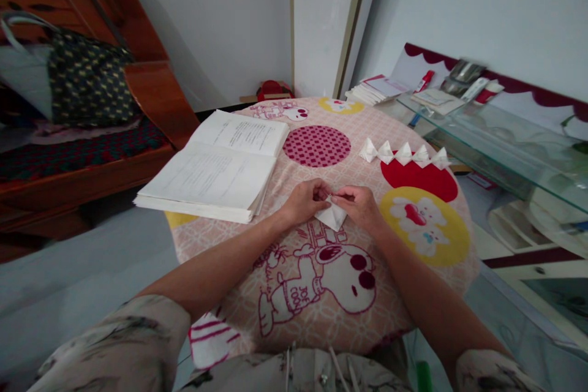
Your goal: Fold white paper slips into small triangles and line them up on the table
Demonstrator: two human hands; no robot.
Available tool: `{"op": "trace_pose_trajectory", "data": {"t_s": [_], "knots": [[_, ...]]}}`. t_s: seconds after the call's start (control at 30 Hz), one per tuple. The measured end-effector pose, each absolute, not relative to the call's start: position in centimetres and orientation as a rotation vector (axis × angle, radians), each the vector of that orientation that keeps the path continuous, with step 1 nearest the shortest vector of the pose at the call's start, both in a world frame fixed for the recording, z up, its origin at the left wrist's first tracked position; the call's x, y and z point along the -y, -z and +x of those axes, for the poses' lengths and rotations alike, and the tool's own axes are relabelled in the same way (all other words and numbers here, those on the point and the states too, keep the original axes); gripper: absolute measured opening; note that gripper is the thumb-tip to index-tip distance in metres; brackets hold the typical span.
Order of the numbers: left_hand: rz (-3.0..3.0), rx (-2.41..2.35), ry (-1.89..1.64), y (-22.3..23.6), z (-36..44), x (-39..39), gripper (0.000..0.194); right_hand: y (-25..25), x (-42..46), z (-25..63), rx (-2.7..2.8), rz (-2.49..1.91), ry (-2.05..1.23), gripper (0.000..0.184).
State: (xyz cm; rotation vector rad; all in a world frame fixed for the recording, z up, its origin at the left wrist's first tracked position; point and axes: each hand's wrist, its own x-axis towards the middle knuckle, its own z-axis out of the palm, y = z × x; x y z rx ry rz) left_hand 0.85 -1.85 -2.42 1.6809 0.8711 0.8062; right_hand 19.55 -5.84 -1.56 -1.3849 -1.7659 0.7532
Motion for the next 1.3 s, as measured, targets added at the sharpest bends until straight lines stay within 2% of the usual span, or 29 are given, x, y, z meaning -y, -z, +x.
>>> {"op": "trace_pose_trajectory", "data": {"t_s": [0.17,0.5,0.67,1.07,1.3], "knots": [[1.672,-0.934,-0.817,2.9,0.7,1.5,0.011,1.4,5.9,19.0,1.742,-1.366,-0.629,0.014],[1.678,-0.954,-0.810,3.0,1.1,1.8,0.011,0.9,6.4,18.3,2.047,-1.375,-0.160,0.014],[1.728,-0.969,-0.797,2.8,1.1,1.9,0.010,1.3,6.3,18.3,2.134,-1.403,-0.033,0.017],[1.708,-0.993,-0.835,2.1,1.1,2.4,0.014,2.5,6.0,18.1,2.092,-1.446,0.042,0.013],[1.592,-0.998,-0.807,2.1,1.0,2.5,0.011,1.9,5.7,19.4,1.840,-1.539,-0.219,0.016]]}}
